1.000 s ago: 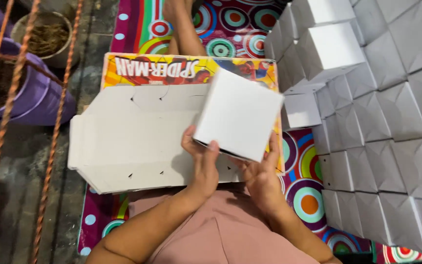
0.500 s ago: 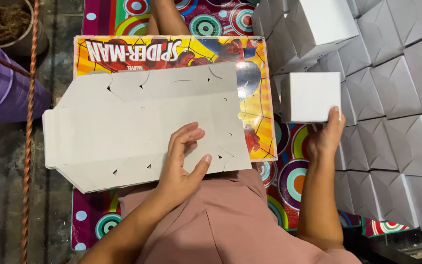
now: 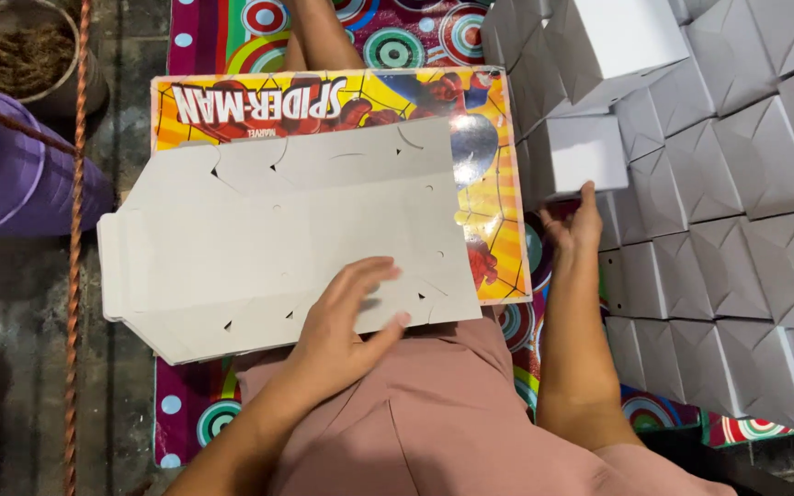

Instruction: Folding flat cardboard sheets into small white boxes

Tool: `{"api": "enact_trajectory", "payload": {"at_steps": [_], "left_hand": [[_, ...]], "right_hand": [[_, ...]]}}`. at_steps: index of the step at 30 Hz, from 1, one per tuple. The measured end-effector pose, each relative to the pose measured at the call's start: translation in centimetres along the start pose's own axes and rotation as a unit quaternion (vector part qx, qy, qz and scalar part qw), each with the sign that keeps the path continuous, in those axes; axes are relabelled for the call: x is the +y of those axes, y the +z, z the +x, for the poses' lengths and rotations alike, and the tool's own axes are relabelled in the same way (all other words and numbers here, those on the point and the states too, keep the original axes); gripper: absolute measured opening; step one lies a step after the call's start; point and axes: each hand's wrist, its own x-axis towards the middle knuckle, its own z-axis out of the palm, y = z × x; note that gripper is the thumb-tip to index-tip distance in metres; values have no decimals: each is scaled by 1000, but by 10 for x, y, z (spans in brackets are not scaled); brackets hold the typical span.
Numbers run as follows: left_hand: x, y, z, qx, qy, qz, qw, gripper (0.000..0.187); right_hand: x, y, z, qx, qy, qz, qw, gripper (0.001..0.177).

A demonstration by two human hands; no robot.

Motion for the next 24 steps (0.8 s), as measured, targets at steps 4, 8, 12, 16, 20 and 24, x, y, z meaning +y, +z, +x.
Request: {"api": "enact_trajectory", "payload": {"at_steps": [4,8,12,16,20,24], "left_hand": [[-24,-9,1,-151,39,214,964,57],[-25,-22,9,-163,55,232,957,49],[-15,-35,21,-184,26,174,967,57],[-16,-46,22,-181,10,159,970,31],[-23,-59,13,-89,-4,213,973,20],[-34,-54,14,-31,2,202,979,19]], "right_hand": [[-4,5,-27,10,23,-3,1000,58],[4,-17,-53,-56,4,-133,989,123],[9,-49,-70,-83,-9,-166,983,112],[10,-39,-144,-176,-114,-275,939,49],[-6,4,-253,-291,-365,-444,765,19],[-12,17,-305,-488,-443,-539,525,40]]}}
